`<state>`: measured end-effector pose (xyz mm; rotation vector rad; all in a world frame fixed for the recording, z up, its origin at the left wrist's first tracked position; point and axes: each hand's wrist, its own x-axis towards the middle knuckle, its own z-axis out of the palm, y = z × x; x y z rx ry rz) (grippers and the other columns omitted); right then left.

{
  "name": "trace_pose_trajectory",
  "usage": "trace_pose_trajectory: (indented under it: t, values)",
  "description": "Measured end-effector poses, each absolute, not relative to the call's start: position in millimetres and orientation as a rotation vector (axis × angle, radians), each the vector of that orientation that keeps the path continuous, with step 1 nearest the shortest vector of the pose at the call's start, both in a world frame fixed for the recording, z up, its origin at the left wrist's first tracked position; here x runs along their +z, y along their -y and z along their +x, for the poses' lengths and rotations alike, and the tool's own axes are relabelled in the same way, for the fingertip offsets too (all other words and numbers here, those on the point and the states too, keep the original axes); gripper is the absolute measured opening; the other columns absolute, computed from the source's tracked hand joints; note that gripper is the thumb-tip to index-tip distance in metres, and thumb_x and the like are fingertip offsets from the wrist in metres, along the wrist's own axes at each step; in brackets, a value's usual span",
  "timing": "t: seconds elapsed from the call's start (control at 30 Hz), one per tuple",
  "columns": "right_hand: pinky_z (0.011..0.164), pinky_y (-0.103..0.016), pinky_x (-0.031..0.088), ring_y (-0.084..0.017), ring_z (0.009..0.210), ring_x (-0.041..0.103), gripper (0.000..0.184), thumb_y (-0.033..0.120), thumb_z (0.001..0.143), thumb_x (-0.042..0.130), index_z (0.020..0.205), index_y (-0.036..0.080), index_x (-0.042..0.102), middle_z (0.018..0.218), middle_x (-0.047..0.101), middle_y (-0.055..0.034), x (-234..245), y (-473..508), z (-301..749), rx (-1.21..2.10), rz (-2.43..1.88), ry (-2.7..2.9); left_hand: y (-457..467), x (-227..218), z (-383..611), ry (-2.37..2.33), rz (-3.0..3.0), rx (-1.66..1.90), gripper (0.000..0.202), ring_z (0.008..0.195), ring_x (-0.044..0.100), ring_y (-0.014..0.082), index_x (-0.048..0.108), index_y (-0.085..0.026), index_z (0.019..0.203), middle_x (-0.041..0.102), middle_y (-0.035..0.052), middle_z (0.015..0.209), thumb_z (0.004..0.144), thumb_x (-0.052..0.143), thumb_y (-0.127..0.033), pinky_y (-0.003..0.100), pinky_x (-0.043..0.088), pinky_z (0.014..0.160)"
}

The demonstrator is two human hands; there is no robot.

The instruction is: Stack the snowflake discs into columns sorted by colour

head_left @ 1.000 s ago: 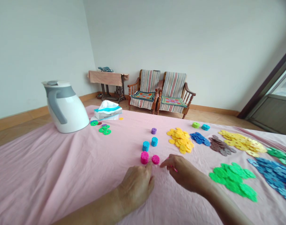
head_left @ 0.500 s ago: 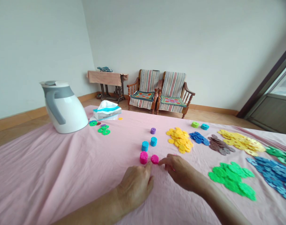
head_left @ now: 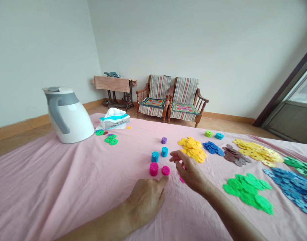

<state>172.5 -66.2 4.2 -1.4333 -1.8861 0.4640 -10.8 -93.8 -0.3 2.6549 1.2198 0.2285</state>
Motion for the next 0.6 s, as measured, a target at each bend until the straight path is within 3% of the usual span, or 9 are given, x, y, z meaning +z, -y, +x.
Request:
trace_pose_trajectory:
  t: [0.13, 0.3, 0.6]
  values:
    - [0.084, -0.035, 0.04, -0.017, 0.097, 0.054, 0.042, 0.007, 0.079, 0.033, 0.116, 0.02, 0.047, 0.101, 0.064, -0.0056, -4.6, 65.6, 162.2, 0.531, -1.337, 2.021, 93.9, -3.2, -9.5, -1.236, 2.687, 0.211, 0.02, 0.067, 0.065, 0.0228, 0.054, -0.02, 0.098, 0.067, 0.0055, 0.075, 0.088, 0.037, -0.02, 0.032, 0.049, 0.063]
    - [0.085, -0.037, 0.038, -0.018, 0.095, 0.052, 0.039, 0.017, 0.085, 0.033, 0.123, 0.023, 0.043, 0.104, 0.063, -0.0048, -2.2, 70.2, 153.4, 0.615, -1.341, 2.12, 93.8, -3.5, -7.9, -1.246, 2.688, 0.178, 0.02, 0.068, 0.065, 0.0248, 0.056, -0.018, 0.096, 0.068, 0.0078, 0.077, 0.087, 0.039, -0.018, 0.034, 0.05, 0.063]
    - [0.083, -0.034, 0.037, -0.017, 0.09, 0.051, 0.04, 0.014, 0.085, 0.03, 0.121, 0.022, 0.044, 0.097, 0.063, -0.0032, -4.7, 65.7, 152.8, 0.611, -1.31, 2.122, 94.0, -4.1, -7.6, -1.262, 2.685, 0.171, 0.021, 0.07, 0.065, 0.026, 0.057, -0.019, 0.097, 0.068, 0.0083, 0.077, 0.087, 0.038, -0.02, 0.036, 0.05, 0.064]
